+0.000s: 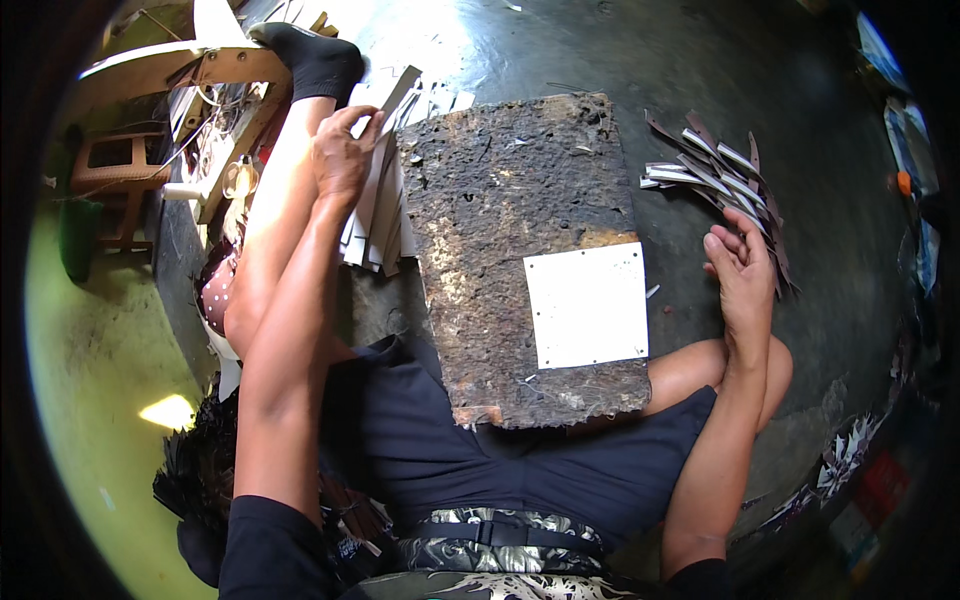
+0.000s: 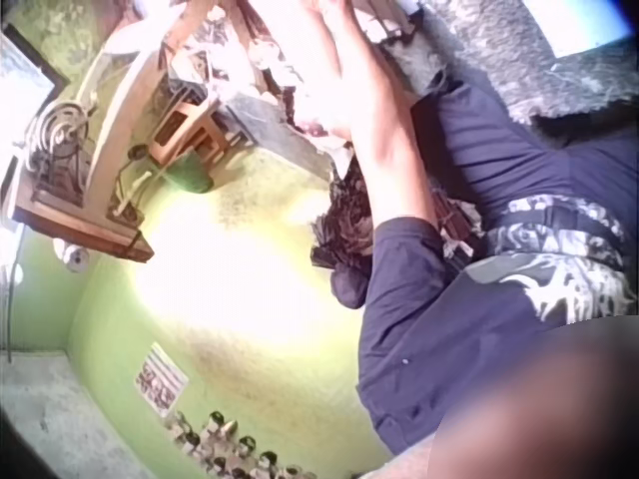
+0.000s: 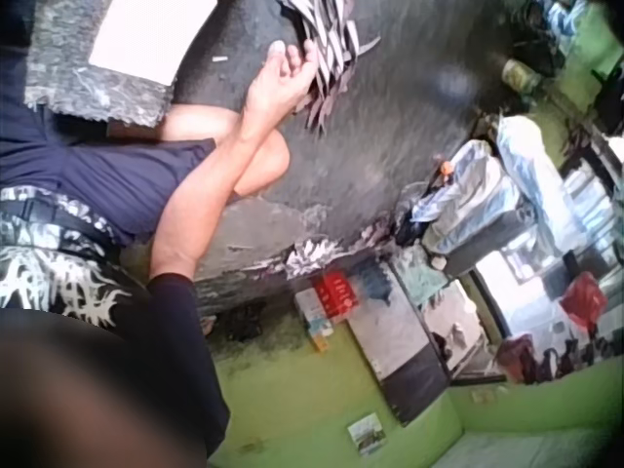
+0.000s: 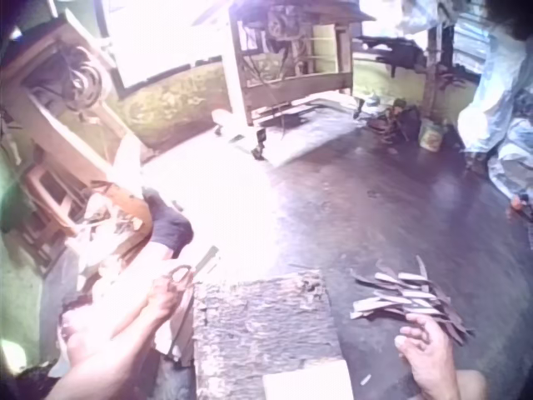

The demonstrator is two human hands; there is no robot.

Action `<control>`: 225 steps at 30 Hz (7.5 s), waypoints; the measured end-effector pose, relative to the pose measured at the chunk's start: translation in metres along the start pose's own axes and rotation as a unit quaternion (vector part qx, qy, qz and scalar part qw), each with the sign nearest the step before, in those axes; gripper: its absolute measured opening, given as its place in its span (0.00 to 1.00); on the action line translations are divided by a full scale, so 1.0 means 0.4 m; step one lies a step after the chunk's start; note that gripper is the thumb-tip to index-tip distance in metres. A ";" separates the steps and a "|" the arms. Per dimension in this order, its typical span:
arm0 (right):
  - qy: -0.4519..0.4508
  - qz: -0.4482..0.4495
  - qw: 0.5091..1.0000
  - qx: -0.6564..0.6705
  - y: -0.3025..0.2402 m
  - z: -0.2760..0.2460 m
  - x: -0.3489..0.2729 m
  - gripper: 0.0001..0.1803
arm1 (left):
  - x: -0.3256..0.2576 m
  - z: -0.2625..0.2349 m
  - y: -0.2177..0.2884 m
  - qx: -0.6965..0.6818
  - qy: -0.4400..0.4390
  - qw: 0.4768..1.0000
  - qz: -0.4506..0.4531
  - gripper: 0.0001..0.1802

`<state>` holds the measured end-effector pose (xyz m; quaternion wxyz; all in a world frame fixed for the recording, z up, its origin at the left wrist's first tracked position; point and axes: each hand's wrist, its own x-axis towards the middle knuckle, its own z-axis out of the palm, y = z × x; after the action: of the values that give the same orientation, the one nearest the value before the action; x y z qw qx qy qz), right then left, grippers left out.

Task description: The person sits on the floor and repeatedly sands thin plastic strips against a white sanding block placed on a wooden block. They pick up strips one at a time, rub them on the block, and set them aside. The process is repeated throughout the clip.

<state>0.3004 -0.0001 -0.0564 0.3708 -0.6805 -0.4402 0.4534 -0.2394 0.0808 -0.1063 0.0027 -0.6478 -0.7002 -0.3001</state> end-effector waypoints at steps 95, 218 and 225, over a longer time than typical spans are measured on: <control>-0.156 0.127 0.923 0.330 -0.024 0.133 -0.195 0.10 | -0.355 -0.150 0.712 -0.187 -0.147 0.951 0.196 0.19; 0.029 0.092 0.922 0.375 0.008 0.153 -0.220 0.35 | -0.353 -0.140 0.728 -0.170 -0.148 0.946 0.235 0.18; 0.125 0.033 0.954 0.270 -0.037 0.116 -0.178 0.32 | -0.322 -0.170 0.747 -0.175 -0.215 0.934 0.226 0.23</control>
<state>0.2386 -0.0568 -0.0369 0.5774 -0.6205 -0.2290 0.4786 0.0268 -0.0703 0.0236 -0.1934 -0.8279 -0.4561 -0.2627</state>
